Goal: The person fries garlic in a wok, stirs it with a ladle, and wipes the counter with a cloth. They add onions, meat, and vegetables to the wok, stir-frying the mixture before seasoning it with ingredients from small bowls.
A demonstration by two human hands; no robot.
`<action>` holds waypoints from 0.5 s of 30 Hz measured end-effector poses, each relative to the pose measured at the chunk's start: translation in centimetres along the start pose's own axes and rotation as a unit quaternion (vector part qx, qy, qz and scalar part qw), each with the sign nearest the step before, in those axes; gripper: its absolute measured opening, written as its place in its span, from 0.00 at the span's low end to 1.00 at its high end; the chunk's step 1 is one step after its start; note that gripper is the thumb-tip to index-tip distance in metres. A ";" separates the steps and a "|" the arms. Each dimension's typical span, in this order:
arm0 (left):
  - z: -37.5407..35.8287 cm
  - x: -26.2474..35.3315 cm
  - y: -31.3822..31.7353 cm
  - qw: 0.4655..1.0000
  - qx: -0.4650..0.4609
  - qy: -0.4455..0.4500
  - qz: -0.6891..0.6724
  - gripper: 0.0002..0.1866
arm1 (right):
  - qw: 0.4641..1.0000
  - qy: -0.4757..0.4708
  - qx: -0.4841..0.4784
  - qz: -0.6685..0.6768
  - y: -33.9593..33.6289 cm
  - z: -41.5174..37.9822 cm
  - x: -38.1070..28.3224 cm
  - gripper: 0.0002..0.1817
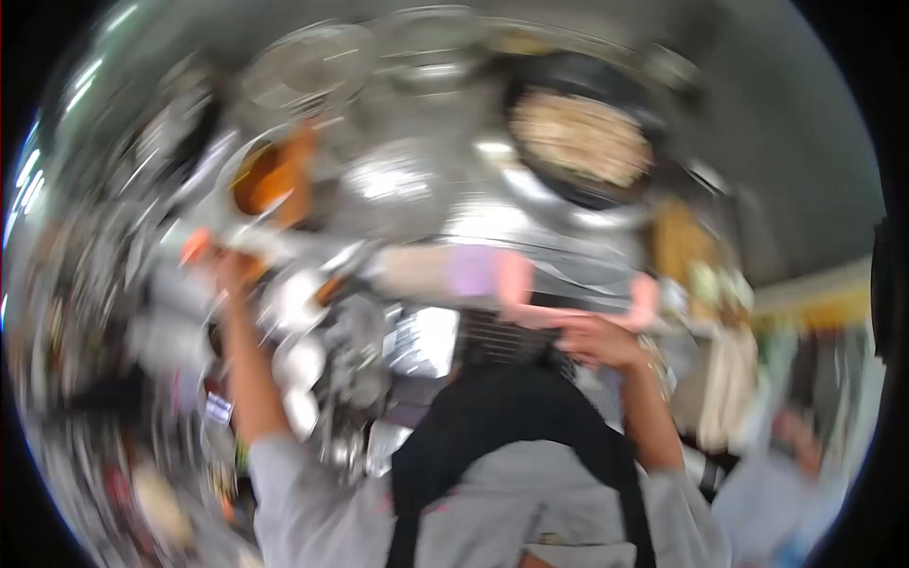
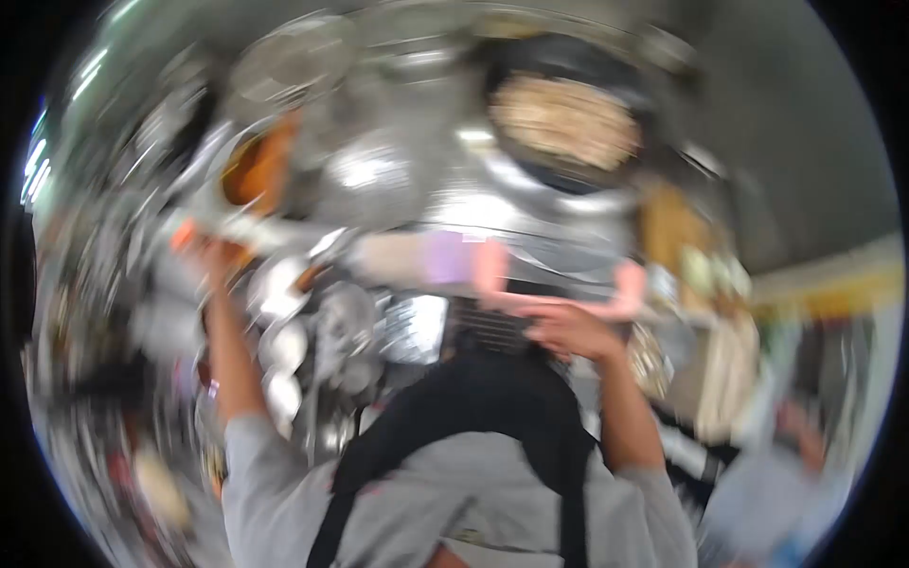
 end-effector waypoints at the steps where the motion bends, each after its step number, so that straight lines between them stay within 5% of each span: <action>1: 0.6 -1.2 0.8 0.998 -0.048 0.034 0.022 0.29 | 0.996 0.052 0.046 0.064 0.1 -1.3 4.4 0.23; 5: 0.7 -7.1 2.0 0.985 -0.073 0.155 0.017 0.25 | 0.983 0.111 0.131 0.071 0.3 -7.4 9.9 0.17; 8: -0.3 -11.1 3.0 0.997 -0.050 0.020 -0.062 0.30 | 0.948 0.092 0.260 0.158 0.1 -10.5 13.3 0.16; 11: -4.0 -12.2 4.8 0.987 -0.131 -0.092 -0.015 0.24 | 0.886 0.072 0.419 0.186 0.1 -12.8 14.3 0.14; 15: -8.9 -9.8 9.0 0.984 -0.149 -0.094 0.029 0.24 | 0.811 0.009 0.528 0.251 -0.1 -16.1 13.9 0.20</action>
Point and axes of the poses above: each hand's wrist, its own z-axis towards the middle knuckle, its own y-axis out of the palm, x = y × z, the point moved 4 cm from there along z, towards the middle knuckle, and after that the axes turned 6 degrees about -x, right-handed, at the moved point
